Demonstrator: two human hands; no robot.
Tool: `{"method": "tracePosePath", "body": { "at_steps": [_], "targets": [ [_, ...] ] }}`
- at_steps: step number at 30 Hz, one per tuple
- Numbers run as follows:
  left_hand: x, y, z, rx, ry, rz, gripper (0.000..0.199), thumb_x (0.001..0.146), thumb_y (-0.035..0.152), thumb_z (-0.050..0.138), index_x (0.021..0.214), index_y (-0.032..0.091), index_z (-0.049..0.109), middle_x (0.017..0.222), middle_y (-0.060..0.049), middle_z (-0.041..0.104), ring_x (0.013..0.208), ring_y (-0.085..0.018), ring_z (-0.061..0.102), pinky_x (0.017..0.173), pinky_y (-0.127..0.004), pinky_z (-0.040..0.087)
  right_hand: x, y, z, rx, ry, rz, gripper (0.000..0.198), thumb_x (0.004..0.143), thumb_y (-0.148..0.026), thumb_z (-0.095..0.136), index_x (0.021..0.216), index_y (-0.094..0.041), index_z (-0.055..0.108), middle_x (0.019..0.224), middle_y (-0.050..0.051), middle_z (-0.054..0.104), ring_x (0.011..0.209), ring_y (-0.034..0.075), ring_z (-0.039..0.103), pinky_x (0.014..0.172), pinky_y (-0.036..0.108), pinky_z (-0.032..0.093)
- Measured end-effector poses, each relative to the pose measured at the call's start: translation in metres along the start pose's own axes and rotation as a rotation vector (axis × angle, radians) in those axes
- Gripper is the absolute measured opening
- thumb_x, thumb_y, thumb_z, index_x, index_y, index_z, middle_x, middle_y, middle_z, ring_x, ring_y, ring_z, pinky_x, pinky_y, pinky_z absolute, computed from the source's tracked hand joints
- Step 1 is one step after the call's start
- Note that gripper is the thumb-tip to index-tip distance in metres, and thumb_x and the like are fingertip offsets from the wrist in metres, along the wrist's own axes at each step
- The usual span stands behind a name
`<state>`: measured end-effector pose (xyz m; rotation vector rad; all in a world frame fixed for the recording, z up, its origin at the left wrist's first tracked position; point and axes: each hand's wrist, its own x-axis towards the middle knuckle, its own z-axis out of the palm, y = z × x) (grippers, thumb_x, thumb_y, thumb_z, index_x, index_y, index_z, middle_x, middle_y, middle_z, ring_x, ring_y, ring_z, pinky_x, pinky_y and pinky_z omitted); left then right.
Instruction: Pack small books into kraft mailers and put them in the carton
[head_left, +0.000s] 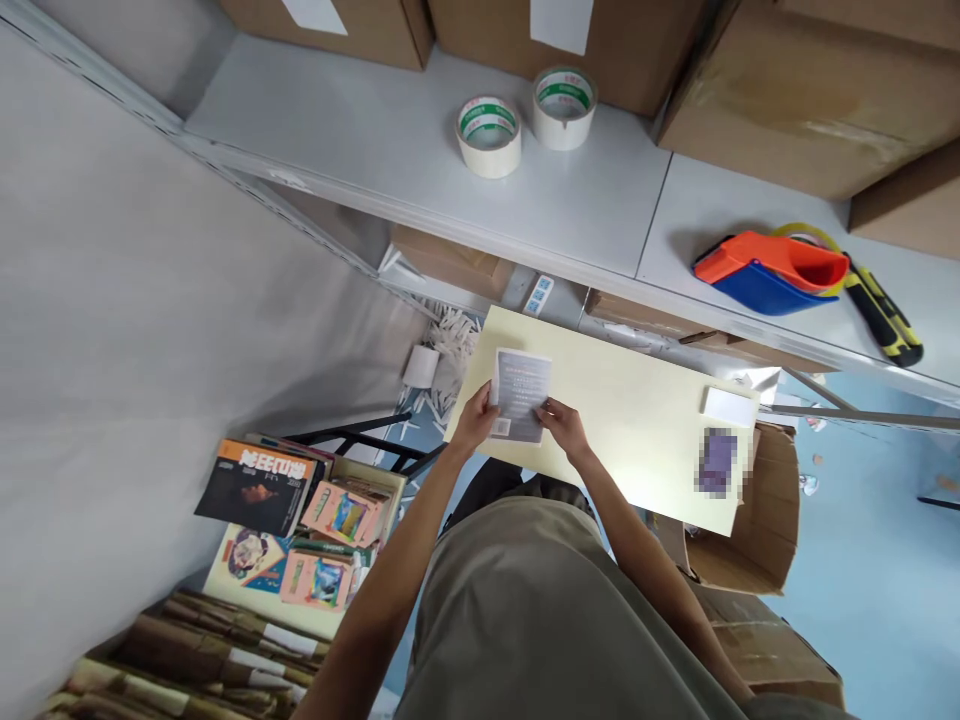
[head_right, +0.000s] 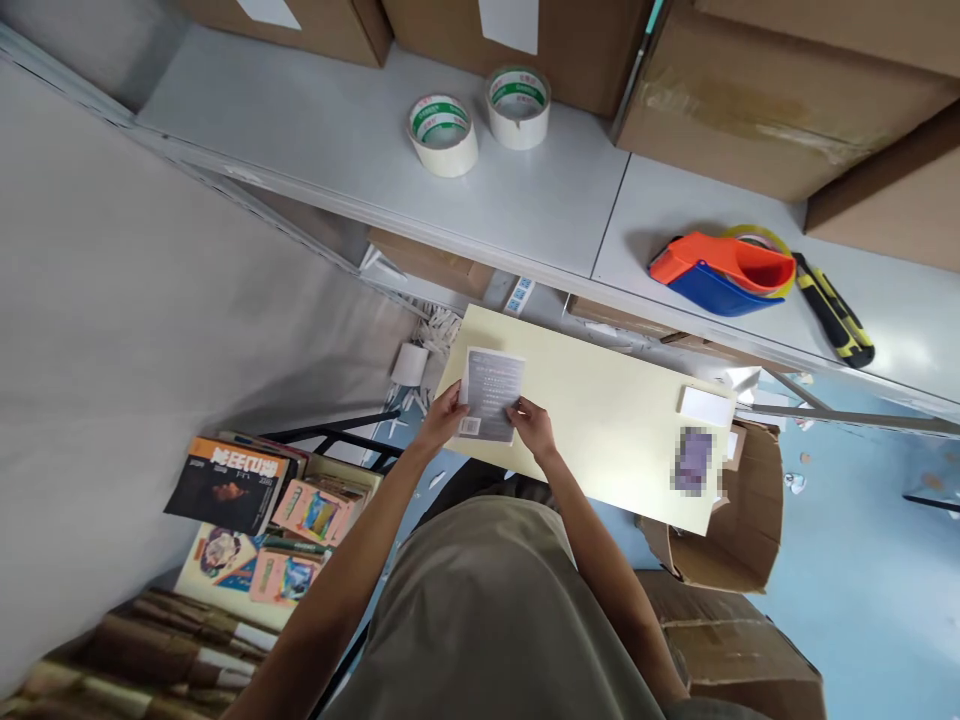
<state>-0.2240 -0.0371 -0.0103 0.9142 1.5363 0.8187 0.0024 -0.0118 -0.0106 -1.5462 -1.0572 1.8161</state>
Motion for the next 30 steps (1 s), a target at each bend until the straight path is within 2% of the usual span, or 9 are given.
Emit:
{"method": "tracePosePath", "body": {
  "at_steps": [4,8,11,14,16,19,25,30],
  "targets": [
    [0.044,-0.023,-0.017,0.199,0.087,-0.010,0.084,0.090,0.025,0.063,0.171,0.017,0.042,0.174,-0.015,0.048,0.164,-0.035,0.041,0.136,-0.050,0.034,0.033,-0.001,0.034,0.032,0.040,-0.014,0.047,0.075,-0.068,0.080,0.093,-0.025,0.074,0.097,0.004,0.080,0.093,0.026,0.072,0.089,0.040,0.062],
    [0.089,-0.028,-0.025,0.254,0.054,0.007,0.085,0.094,0.024,0.060,0.173,0.011,0.034,0.178,-0.021,0.039,0.167,-0.037,0.035,0.138,-0.053,0.030,0.066,-0.005,0.053,0.098,0.109,0.005,0.055,0.070,-0.068,0.084,0.104,-0.025,0.077,0.111,0.004,0.081,0.107,0.028,0.071,0.104,0.042,0.059],
    [0.114,-0.029,-0.026,0.228,0.046,0.026,0.086,0.090,0.020,0.062,0.171,0.011,0.036,0.176,-0.022,0.041,0.166,-0.037,0.037,0.138,-0.053,0.029,0.083,-0.006,0.060,0.163,0.180,0.083,0.072,0.067,-0.069,0.088,0.121,-0.024,0.078,0.126,0.006,0.081,0.119,0.030,0.070,0.116,0.049,0.054],
    [0.123,-0.034,-0.023,0.196,0.037,0.030,0.084,0.087,0.018,0.064,0.168,0.011,0.043,0.172,-0.022,0.049,0.163,-0.038,0.042,0.138,-0.054,0.029,0.083,-0.005,0.062,0.195,0.219,0.154,0.090,0.064,-0.071,0.091,0.139,-0.024,0.075,0.144,0.010,0.075,0.132,0.033,0.067,0.121,0.055,0.049],
    [0.116,-0.039,-0.020,0.193,0.026,0.039,0.079,0.089,0.021,0.064,0.165,0.011,0.046,0.169,-0.022,0.052,0.161,-0.038,0.045,0.137,-0.055,0.031,0.071,-0.005,0.061,0.178,0.190,0.148,0.097,0.062,-0.074,0.092,0.143,-0.025,0.073,0.156,0.012,0.067,0.142,0.035,0.063,0.122,0.055,0.049],
    [0.090,-0.047,-0.017,0.206,0.010,0.057,0.071,0.092,0.023,0.063,0.161,0.012,0.052,0.165,-0.021,0.057,0.157,-0.037,0.051,0.134,-0.054,0.036,0.037,-0.007,0.058,0.115,0.148,0.136,0.094,0.062,-0.080,0.092,0.138,-0.028,0.077,0.163,0.013,0.061,0.150,0.037,0.057,0.123,0.055,0.048],
    [0.015,-0.072,-0.010,0.219,0.015,0.017,0.060,0.093,0.029,0.062,0.151,0.015,0.063,0.152,-0.019,0.069,0.143,-0.036,0.065,0.126,-0.052,0.046,-0.046,-0.015,0.047,0.004,0.063,0.163,0.081,0.067,-0.082,0.091,0.128,-0.029,0.082,0.156,0.014,0.068,0.147,0.039,0.062,0.122,0.060,0.051],
    [-0.040,-0.084,-0.003,0.102,0.057,0.015,0.055,0.093,0.036,0.067,0.145,0.019,0.069,0.148,-0.017,0.073,0.135,-0.035,0.071,0.120,-0.050,0.053,-0.092,-0.015,0.042,-0.089,0.023,0.143,0.072,0.071,-0.078,0.090,0.124,-0.030,0.083,0.152,0.014,0.071,0.142,0.039,0.066,0.118,0.060,0.053]
  ]
}}
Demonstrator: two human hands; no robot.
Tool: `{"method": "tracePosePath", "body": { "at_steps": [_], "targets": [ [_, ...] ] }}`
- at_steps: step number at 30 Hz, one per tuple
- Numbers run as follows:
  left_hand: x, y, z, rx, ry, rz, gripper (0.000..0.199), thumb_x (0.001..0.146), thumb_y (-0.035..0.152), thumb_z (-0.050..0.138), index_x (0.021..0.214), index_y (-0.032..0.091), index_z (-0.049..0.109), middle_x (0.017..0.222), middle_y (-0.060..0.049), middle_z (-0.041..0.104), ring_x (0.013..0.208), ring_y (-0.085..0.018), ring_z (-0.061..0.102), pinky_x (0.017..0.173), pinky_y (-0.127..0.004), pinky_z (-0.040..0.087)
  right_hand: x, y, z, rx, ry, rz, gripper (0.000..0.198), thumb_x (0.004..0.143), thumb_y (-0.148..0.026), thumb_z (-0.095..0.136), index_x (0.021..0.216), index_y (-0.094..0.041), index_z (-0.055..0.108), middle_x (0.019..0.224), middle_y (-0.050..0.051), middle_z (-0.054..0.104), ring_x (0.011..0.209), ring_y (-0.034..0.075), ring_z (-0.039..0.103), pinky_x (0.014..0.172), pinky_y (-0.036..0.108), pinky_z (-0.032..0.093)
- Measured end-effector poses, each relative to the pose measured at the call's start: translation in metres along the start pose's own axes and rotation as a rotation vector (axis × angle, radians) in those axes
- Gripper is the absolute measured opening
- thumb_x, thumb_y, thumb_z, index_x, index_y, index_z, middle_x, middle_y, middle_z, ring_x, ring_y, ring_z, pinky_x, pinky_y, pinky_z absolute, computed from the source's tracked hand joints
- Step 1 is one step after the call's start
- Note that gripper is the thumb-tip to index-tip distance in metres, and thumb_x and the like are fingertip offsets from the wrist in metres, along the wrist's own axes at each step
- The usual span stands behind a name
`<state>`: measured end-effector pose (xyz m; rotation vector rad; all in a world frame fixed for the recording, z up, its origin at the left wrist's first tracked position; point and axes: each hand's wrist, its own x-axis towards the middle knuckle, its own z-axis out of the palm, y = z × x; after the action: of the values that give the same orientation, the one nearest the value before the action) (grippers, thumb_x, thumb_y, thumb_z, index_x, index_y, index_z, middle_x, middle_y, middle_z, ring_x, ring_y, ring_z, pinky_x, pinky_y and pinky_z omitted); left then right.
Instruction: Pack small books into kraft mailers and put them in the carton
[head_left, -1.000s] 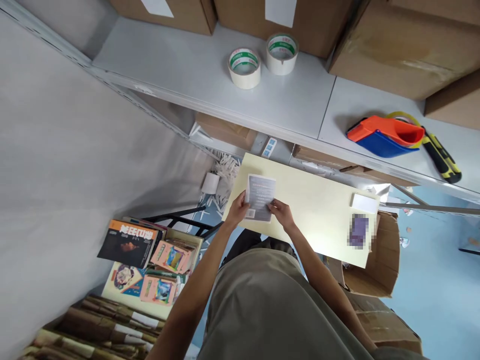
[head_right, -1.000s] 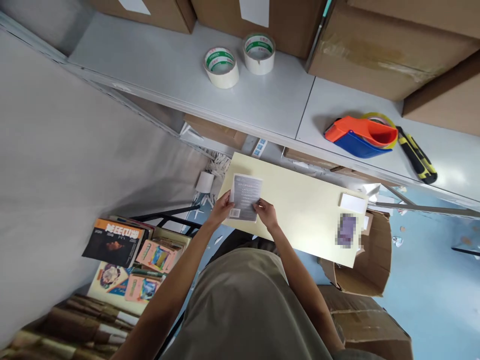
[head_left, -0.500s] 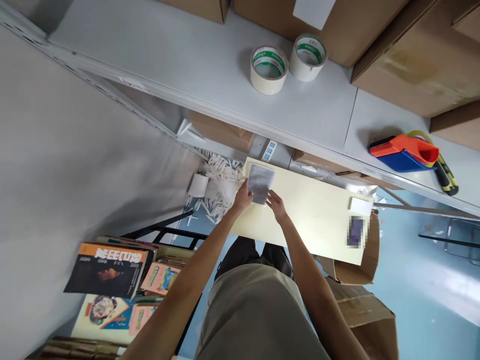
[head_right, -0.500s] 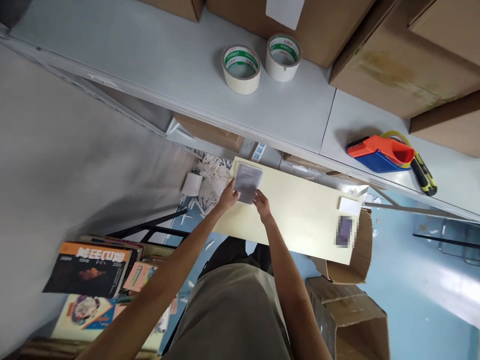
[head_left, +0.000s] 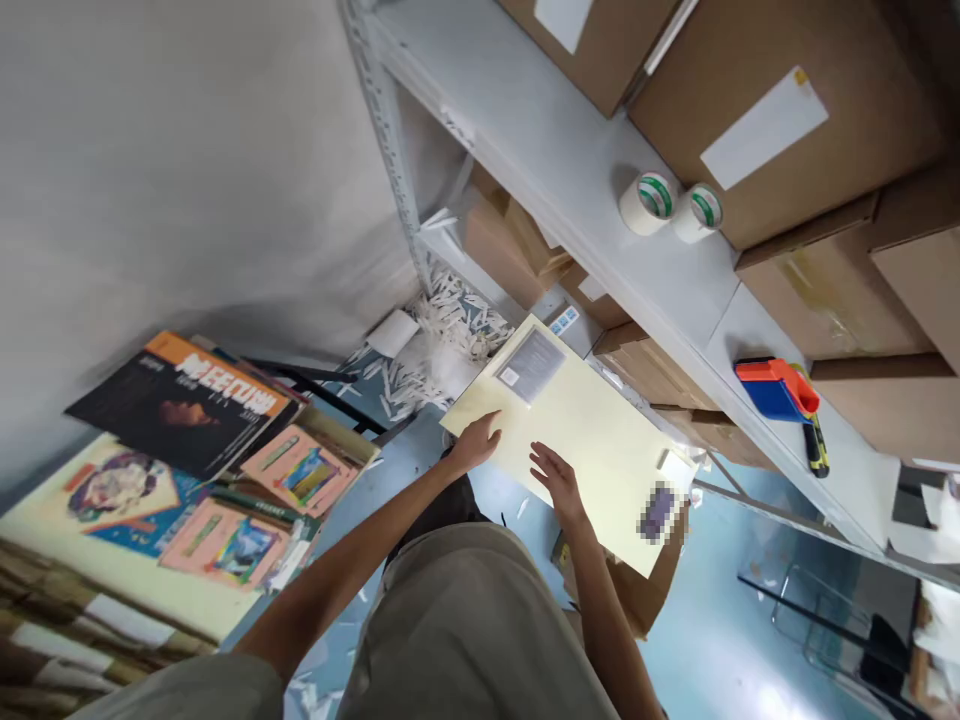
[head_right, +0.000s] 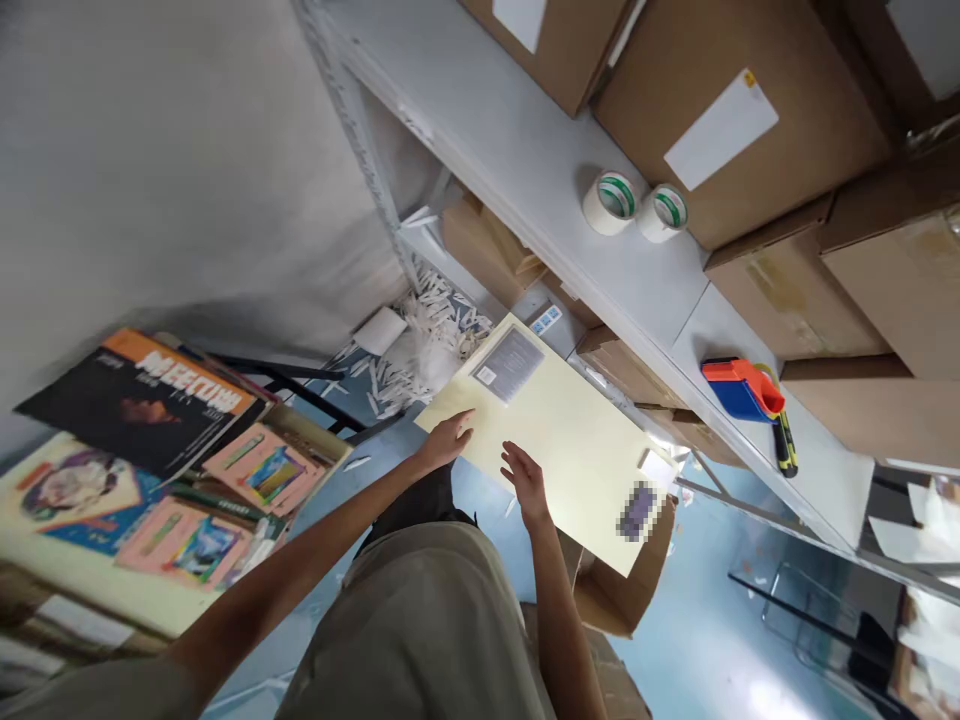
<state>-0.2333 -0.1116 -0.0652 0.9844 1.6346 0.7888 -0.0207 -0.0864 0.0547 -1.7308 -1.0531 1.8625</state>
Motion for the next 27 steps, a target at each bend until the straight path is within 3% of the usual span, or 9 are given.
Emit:
{"method": "tracePosePath", "body": {
  "at_steps": [6,11,20,27],
  "targets": [
    [-0.074,0.005,-0.003,-0.168,0.161,0.056,0.052,0.092,0.042,0.069,0.140,0.020,0.071,0.147,-0.018,0.073,0.136,-0.034,0.071,0.118,-0.052,0.055,-0.044,0.017,0.006,-0.085,-0.127,-0.153,0.061,0.082,-0.072,0.084,0.126,-0.030,0.081,0.149,0.013,0.073,0.137,0.037,0.070,0.115,0.058,0.056],
    [-0.180,-0.005,-0.010,-0.316,0.325,0.119,0.052,0.092,0.042,0.068,0.140,0.019,0.071,0.153,-0.018,0.069,0.137,-0.034,0.070,0.118,-0.054,0.056,-0.092,0.050,0.032,-0.110,-0.278,-0.225,0.060,0.085,-0.069,0.083,0.129,-0.028,0.080,0.150,0.013,0.072,0.134,0.036,0.071,0.114,0.056,0.056],
    [-0.409,-0.067,-0.036,-0.508,0.747,0.058,0.062,0.093,0.047,0.070,0.148,0.018,0.066,0.150,-0.019,0.071,0.134,-0.032,0.072,0.119,-0.054,0.054,-0.189,0.128,0.118,-0.208,-0.585,-0.194,0.065,0.084,-0.069,0.084,0.132,-0.025,0.078,0.147,0.015,0.074,0.133,0.036,0.072,0.113,0.055,0.058],
    [-0.513,-0.117,-0.086,-0.514,1.043,0.074,0.071,0.092,0.059,0.072,0.149,0.017,0.064,0.150,-0.021,0.071,0.134,-0.033,0.071,0.123,-0.055,0.051,-0.251,0.155,0.171,-0.305,-0.689,-0.240,0.061,0.087,-0.067,0.082,0.133,-0.026,0.078,0.144,0.014,0.076,0.129,0.035,0.074,0.113,0.055,0.058]
  ]
}}
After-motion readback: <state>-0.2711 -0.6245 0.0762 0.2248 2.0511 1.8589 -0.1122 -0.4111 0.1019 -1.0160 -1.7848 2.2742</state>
